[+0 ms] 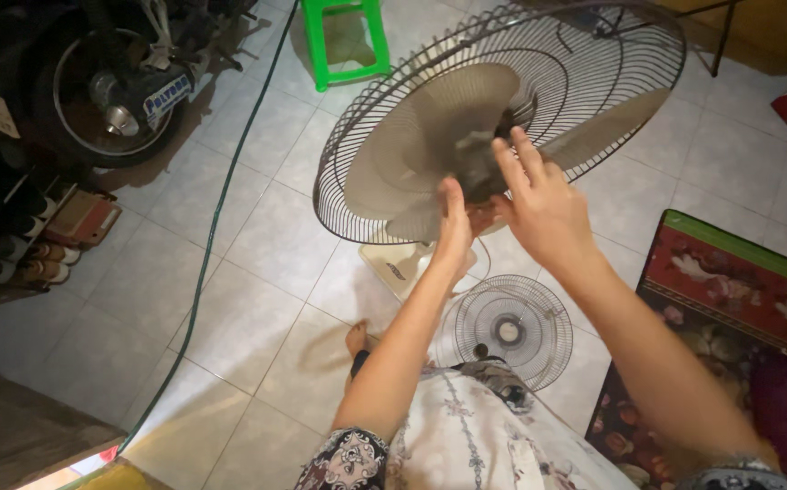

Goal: The person removes the front grille and fan blades from a standing electric fan. They then detach the rear grille and unscrew the motor housing from the fan stand. The removed parts are placed on the floor.

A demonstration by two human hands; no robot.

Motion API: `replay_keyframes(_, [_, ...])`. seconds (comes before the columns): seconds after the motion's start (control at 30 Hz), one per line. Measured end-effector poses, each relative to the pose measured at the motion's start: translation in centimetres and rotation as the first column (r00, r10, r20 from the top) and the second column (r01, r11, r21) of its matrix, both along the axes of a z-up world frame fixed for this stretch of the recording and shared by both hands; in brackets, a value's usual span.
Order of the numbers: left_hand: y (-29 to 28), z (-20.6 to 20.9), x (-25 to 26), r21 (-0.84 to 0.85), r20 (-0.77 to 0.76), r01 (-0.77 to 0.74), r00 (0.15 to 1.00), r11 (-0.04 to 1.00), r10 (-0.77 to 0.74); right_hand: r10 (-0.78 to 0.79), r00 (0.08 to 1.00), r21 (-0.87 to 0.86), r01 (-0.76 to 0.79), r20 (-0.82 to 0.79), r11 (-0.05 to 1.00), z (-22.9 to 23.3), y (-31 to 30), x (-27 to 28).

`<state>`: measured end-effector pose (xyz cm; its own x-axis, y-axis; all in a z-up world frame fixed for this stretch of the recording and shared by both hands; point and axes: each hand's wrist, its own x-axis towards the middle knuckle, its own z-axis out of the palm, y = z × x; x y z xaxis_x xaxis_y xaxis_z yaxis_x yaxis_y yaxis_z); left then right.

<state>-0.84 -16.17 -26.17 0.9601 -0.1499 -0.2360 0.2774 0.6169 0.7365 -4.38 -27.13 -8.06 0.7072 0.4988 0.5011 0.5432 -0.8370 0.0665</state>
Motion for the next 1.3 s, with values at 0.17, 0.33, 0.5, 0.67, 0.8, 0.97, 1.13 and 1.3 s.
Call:
replay_keyframes(0.17, [0.9, -0.4, -0.2, -0.013, 0.087, 0.007, 0.996, 1.0, -0.006, -0.139, 0.975, 0.619, 0.219, -0.176, 0.754, -5.0, -0.7, -2.5])
replay_keyframes(0.33, [1.5, -1.2, -0.2, 0.048, 0.026, -0.002, 1.0, 0.999, 0.001, 0.093, 0.834, 0.774, 0.455, -0.544, 0.441, -7.3, 2.1, -0.5])
replay_keyframes(0.5, [2.0, -1.8, -1.4, 0.15, 0.053, -0.066, 0.997, 0.986, 0.059, 0.506, 0.517, 0.598, 0.801, -0.691, -0.002, -4.7, 4.8, 0.9])
replay_keyframes(0.67, [2.5, -2.0, -2.1, 0.314, 0.1, -0.054, 0.995, 0.948, 0.024, 0.498, 0.602, 0.658, 0.748, -0.624, -0.08, -4.1, 6.6, 1.4])
replay_keyframes(0.8, [3.2, -1.5, -2.8, 0.343, 0.134, -0.072, 0.991, 0.937, 0.027, 0.358, 0.684, 0.695, 0.709, -0.636, -0.12, -4.5, 7.0, 2.1])
replay_keyframes(0.97, [5.3, 0.3, -4.6, 0.256, -0.082, 0.091, 0.994, 0.962, -0.072, 0.168, 0.724, 0.713, 0.689, -0.669, -0.129, -5.3, 8.0, 2.4])
replay_keyframes(1.13, [7.4, 0.8, -6.9, 0.235, -0.21, 0.33, 0.936, 0.914, -0.284, 0.086, 0.873, 0.876, 0.483, -0.48, -0.014, -7.7, 8.2, 1.9])
replay_keyframes(1.3, [8.9, -1.6, -7.3, 0.288, -0.284, 0.388, 0.908, 0.875, -0.308, -0.008, 0.941, 0.918, 0.333, -0.339, 0.216, -8.4, 7.7, 1.1])
